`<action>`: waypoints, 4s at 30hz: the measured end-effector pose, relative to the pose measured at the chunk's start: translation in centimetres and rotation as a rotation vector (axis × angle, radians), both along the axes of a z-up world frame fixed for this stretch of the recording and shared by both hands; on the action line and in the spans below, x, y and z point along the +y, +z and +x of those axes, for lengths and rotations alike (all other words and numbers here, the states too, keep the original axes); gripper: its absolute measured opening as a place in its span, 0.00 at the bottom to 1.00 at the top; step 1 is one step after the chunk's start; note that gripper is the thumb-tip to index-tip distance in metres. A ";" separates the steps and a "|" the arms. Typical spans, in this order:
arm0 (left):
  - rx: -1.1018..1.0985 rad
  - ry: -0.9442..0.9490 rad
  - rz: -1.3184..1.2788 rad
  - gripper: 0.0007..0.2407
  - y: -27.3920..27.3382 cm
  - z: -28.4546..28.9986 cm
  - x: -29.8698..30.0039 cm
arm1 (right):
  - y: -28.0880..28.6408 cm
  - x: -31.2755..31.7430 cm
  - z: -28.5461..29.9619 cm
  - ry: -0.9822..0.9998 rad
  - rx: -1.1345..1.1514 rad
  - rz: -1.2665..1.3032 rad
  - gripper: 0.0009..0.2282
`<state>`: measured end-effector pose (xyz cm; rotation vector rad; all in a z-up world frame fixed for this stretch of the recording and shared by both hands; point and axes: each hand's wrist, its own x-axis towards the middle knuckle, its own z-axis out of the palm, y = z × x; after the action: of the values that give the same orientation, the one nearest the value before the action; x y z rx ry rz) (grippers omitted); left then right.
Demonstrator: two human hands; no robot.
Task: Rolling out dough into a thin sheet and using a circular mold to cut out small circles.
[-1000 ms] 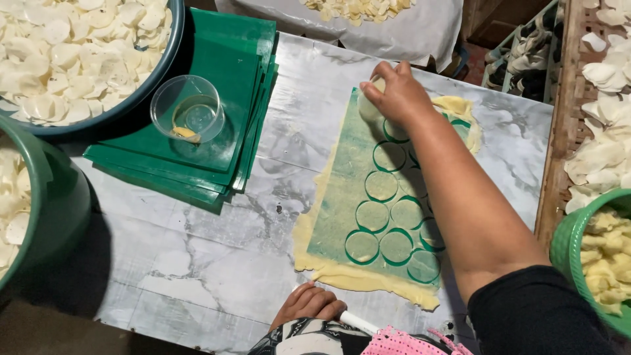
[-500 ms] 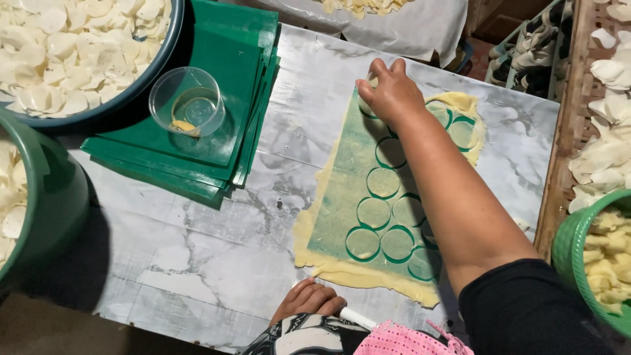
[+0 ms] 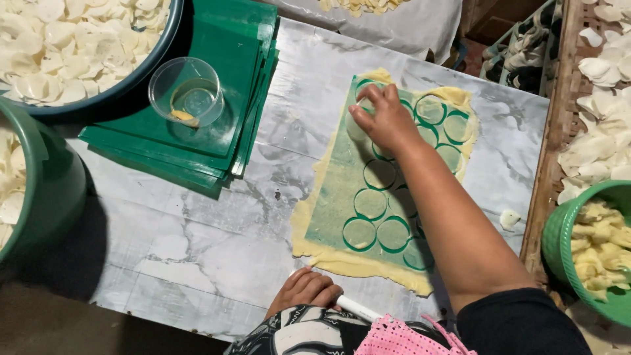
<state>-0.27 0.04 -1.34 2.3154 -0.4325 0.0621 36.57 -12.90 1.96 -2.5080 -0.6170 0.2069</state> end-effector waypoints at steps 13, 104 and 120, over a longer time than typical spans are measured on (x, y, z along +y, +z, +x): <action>0.047 -0.008 -0.026 0.13 1.9 0.1 0.2 | 0.9 2.2 0.6 0.151 0.074 -0.307 0.20; -0.235 0.061 0.132 0.13 -1.3 -0.3 -0.2 | 2.9 2.3 -20.4 0.191 0.034 -0.211 0.17; -0.230 0.063 0.121 0.12 -0.9 -0.3 -0.3 | 3.9 -1.1 -20.1 0.106 0.196 -0.078 0.18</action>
<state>-0.58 -0.25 -2.27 2.4515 -0.4893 0.3444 16.49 -13.99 5.89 -2.4913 -0.6718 0.5187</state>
